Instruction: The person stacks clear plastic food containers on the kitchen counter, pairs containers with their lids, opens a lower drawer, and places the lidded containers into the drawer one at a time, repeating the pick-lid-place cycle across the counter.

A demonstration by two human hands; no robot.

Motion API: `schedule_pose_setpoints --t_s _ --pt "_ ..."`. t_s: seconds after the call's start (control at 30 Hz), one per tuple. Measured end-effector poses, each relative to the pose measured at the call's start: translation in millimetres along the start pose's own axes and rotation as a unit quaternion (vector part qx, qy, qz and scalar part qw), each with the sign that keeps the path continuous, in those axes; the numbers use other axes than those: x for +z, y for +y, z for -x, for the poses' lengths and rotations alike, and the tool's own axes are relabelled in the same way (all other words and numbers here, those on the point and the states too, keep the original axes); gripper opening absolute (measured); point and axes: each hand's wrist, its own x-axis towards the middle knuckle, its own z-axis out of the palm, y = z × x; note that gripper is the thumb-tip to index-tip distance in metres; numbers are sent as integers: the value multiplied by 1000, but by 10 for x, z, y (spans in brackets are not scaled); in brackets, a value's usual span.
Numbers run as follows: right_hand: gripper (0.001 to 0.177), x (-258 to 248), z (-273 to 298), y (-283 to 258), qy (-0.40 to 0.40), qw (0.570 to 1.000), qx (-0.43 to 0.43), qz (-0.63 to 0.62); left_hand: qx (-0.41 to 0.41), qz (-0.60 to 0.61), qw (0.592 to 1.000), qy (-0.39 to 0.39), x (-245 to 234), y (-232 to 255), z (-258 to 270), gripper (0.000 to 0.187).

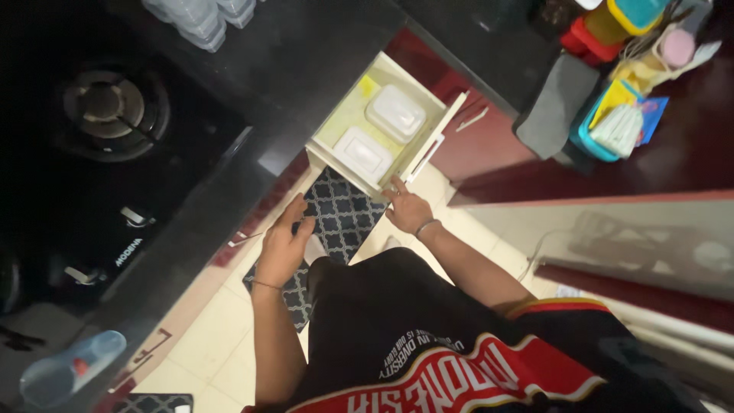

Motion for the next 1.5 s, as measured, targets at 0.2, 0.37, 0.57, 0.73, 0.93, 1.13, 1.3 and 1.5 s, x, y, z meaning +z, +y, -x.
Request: schedule_pose_setpoints --t_s 0.2,0.37,0.57,0.73,0.93,1.13,1.3,1.5 --pt "51 -84 27 575 -22 992 -109 -59 25 -11 1000 12 745 196 -47 58" --pt "55 -89 159 816 -61 983 -136 -106 45 -30 999 -5 1292 329 -99 56" --pt "55 -82 259 1065 -96 975 -147 -135 51 -19 998 -14 1711 469 -126 55" --pt "50 -36 348 1188 -60 965 -174 -186 29 -17 999 -27 1780 475 -105 54" --pt "39 80 399 1166 -28 965 -137 -223 3 -13 998 -58 1760 298 -438 53" --pt "35 75 416 1163 40 937 -203 -283 14 -38 999 -22 2018 -376 -1604 47" --pt "36 -132 315 964 -49 947 -7 -318 -24 -149 988 -29 2355 -857 -2738 51" --pt "32 -288 143 755 0 938 50 -344 -193 -224 955 9 2567 -1101 -3350 74"
